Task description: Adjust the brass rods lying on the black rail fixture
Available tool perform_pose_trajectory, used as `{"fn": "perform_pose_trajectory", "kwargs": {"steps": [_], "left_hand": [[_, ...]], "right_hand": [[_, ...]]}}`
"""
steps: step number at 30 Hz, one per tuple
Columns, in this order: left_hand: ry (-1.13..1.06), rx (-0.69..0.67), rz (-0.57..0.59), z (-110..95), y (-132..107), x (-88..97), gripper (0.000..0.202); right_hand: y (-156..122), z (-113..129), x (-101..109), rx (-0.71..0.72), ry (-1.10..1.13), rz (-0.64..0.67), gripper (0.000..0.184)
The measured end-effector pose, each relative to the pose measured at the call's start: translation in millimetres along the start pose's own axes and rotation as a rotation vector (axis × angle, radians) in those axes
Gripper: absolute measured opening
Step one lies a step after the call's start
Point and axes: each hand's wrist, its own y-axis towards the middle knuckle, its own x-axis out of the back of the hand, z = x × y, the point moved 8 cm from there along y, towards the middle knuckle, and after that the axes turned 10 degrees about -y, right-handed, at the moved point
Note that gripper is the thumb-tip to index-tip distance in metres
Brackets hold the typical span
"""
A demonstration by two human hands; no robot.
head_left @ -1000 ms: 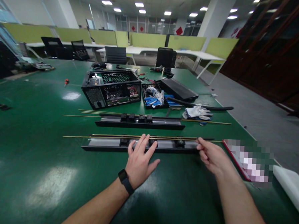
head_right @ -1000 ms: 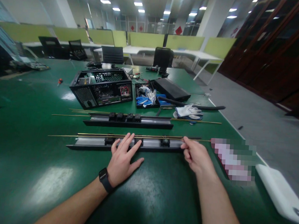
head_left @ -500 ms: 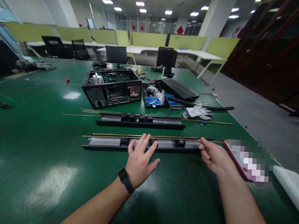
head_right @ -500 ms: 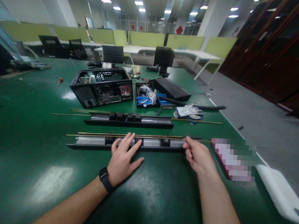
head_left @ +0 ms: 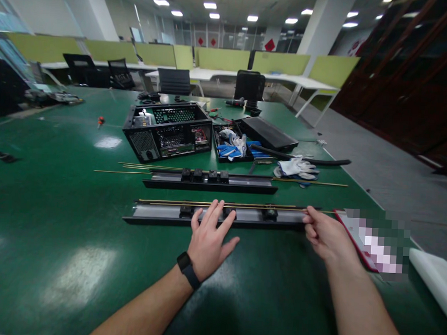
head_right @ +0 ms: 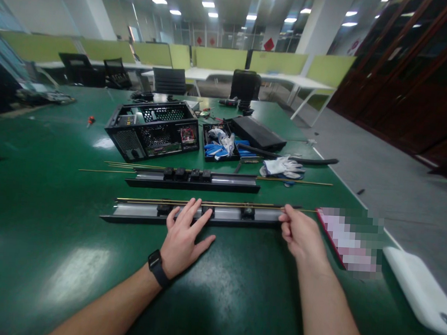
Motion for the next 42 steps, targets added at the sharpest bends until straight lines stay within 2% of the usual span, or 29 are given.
{"fn": "perform_pose_trajectory", "kwargs": {"steps": [2, 4, 6, 10, 12, 14, 17, 19, 26, 31, 34, 38, 42], "left_hand": [[-0.001, 0.002, -0.005, 0.1, -0.2, 0.4, 0.055], [-0.005, 0.000, -0.008, -0.1, -0.3, 0.5, 0.056], [-0.008, -0.005, -0.008, -0.4, -0.2, 0.6, 0.057], [-0.007, -0.005, 0.007, -0.6, 0.2, 0.3, 0.056], [-0.004, -0.003, 0.010, -0.5, 0.2, 0.3, 0.056], [-0.001, -0.003, 0.007, -0.5, 0.0, 0.3, 0.056], [0.000, -0.008, -0.002, -0.2, -0.4, -0.4, 0.056], [-0.003, -0.009, -0.005, 0.1, -0.7, -0.9, 0.058], [-0.007, -0.004, 0.000, -0.2, -0.4, -0.4, 0.057], [-0.001, 0.006, 0.011, 1.2, -0.6, -0.4, 0.056], [-0.003, 0.003, 0.006, 1.4, -0.9, -0.2, 0.056], [-0.007, -0.005, 0.003, 0.6, -0.6, 0.2, 0.057], [-0.009, -0.009, 0.007, 0.1, -0.4, 0.5, 0.056]], "right_hand": [[5.7, 2.1, 18.8, -0.030, 0.022, -0.127, 0.021], [8.7, 4.5, 28.0, -0.049, 0.035, -0.171, 0.022], [7.5, 5.1, 24.7, -0.057, 0.033, -0.140, 0.019], [-4.0, 1.0, -4.3, -0.058, -0.024, 0.033, 0.014], [-7.4, -0.4, -11.5, -0.059, -0.035, 0.071, 0.013], [-5.4, 1.1, -4.8, -0.050, -0.020, 0.011, 0.015], [1.9, 5.7, 18.0, -0.030, 0.010, -0.155, 0.021], [5.5, 5.8, 25.5, -0.037, 0.022, -0.192, 0.021], [4.1, -1.1, 3.1, -0.034, -0.011, 0.021, 0.016], [12.7, 2.8, 29.8, -0.035, 0.008, -0.154, 0.016], [16.6, 5.8, 40.4, -0.046, 0.017, -0.200, 0.019], [12.8, 4.6, 37.1, -0.062, 0.023, -0.217, 0.017], [8.1, 3.0, 19.5, -0.039, -0.001, -0.107, 0.009]]}}
